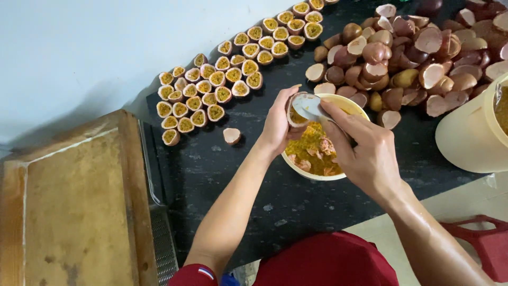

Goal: Scooping the pulp out of halved passion fruits into a bucket using a spoon.

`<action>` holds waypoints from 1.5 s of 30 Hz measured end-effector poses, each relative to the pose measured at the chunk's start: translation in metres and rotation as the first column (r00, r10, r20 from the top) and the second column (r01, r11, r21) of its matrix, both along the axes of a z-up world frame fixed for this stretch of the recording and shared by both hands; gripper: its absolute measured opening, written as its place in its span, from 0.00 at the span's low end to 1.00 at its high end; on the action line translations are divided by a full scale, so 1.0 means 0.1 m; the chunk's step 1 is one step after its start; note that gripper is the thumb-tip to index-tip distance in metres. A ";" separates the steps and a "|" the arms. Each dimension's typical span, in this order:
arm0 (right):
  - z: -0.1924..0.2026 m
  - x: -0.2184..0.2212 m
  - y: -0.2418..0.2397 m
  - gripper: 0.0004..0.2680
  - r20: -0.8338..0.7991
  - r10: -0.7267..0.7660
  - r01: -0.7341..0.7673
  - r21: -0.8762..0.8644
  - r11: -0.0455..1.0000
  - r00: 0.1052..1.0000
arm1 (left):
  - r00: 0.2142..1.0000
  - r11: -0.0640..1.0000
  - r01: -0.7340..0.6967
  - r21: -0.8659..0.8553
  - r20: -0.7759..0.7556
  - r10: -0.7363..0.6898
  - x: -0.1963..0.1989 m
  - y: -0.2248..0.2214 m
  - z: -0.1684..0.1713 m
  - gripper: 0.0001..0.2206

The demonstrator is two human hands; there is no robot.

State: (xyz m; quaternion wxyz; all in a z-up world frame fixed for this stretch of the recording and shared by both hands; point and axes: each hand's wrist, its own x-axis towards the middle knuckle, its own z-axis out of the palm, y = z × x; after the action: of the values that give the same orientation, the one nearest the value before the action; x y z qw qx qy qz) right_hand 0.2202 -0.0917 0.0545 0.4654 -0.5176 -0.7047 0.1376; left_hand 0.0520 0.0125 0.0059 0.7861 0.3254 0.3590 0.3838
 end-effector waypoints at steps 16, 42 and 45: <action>0.13 0.38 0.10 0.12 0.062 0.160 -0.151 -0.122 0.981 0.985 | 0.883 0.911 0.347 0.223 -0.404 -0.238 0.09 0.19 0.07 0.20; -0.20 0.37 0.03 0.13 -0.065 0.083 -0.098 -0.287 0.953 0.994 | 0.596 0.669 0.484 0.564 -0.773 0.220 0.18 0.18 0.09 0.25; -0.20 0.44 0.02 0.13 -0.166 0.037 -0.116 -0.492 0.863 0.985 | 0.640 0.563 0.460 0.687 -0.696 0.326 0.21 0.09 0.08 0.24</action>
State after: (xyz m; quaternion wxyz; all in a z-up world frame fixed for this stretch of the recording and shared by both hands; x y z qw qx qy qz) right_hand 0.2639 -0.0895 0.0344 0.3616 -0.5801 -0.6277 0.3724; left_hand 0.0734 0.0216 0.0137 0.3243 0.7960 0.4180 0.2940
